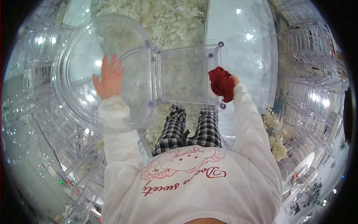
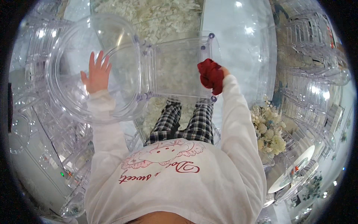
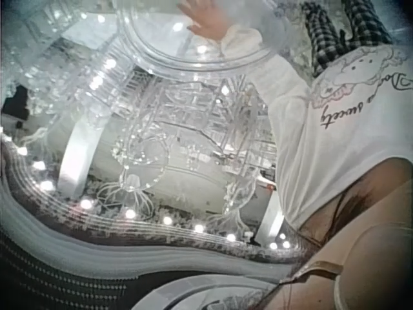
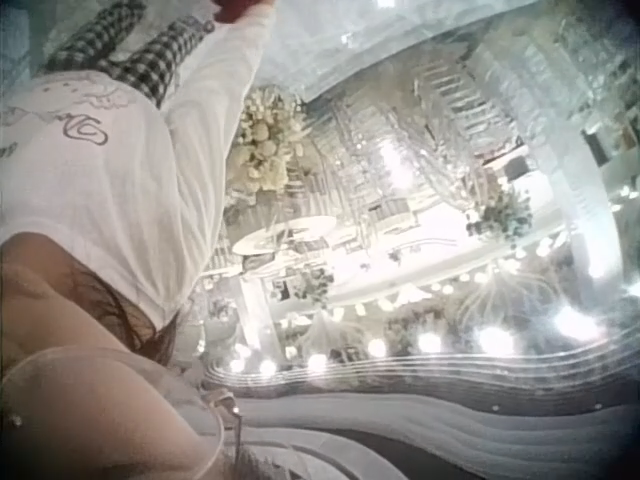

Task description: Cleaning and wiping down clear plastic chairs in an event hall.

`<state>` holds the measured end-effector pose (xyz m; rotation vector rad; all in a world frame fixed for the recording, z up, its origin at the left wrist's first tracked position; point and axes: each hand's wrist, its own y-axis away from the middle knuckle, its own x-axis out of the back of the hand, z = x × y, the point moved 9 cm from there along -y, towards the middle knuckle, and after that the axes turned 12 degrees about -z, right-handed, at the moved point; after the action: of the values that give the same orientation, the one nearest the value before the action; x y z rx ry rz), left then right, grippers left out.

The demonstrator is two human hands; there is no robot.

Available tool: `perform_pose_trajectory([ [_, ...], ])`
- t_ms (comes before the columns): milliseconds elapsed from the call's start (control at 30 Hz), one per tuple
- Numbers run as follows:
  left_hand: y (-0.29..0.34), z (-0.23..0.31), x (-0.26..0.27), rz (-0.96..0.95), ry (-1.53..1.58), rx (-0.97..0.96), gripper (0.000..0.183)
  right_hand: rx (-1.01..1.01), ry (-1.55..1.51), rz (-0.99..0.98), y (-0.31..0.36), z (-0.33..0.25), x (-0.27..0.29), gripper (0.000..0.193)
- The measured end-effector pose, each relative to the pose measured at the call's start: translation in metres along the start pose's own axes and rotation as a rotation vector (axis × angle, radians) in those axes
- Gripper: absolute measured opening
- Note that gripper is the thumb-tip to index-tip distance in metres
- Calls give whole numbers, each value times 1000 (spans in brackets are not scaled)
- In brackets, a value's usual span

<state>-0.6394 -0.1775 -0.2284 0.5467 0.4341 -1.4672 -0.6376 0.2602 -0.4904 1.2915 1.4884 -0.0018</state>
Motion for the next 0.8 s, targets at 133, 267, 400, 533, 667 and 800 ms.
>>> perform_pose_trajectory([
  [133,31,18,-21,-2,-59,-40,80,79,-27,2,40,6,-23,46],
  [267,53,31,-44,-23,-69,4,81,194,-85,42,88,8,-18,46],
  [400,46,67,-97,-196,-120,-1,83,259,-136,115,143,24,-6,45],
  [533,44,100,-155,-344,-35,-28,90,334,-165,189,214,27,21,45],
  [667,68,124,-175,-493,147,-32,91,429,-212,235,283,48,42,44],
  [800,108,155,-203,-565,80,-74,86,546,-277,298,346,77,43,44],
])
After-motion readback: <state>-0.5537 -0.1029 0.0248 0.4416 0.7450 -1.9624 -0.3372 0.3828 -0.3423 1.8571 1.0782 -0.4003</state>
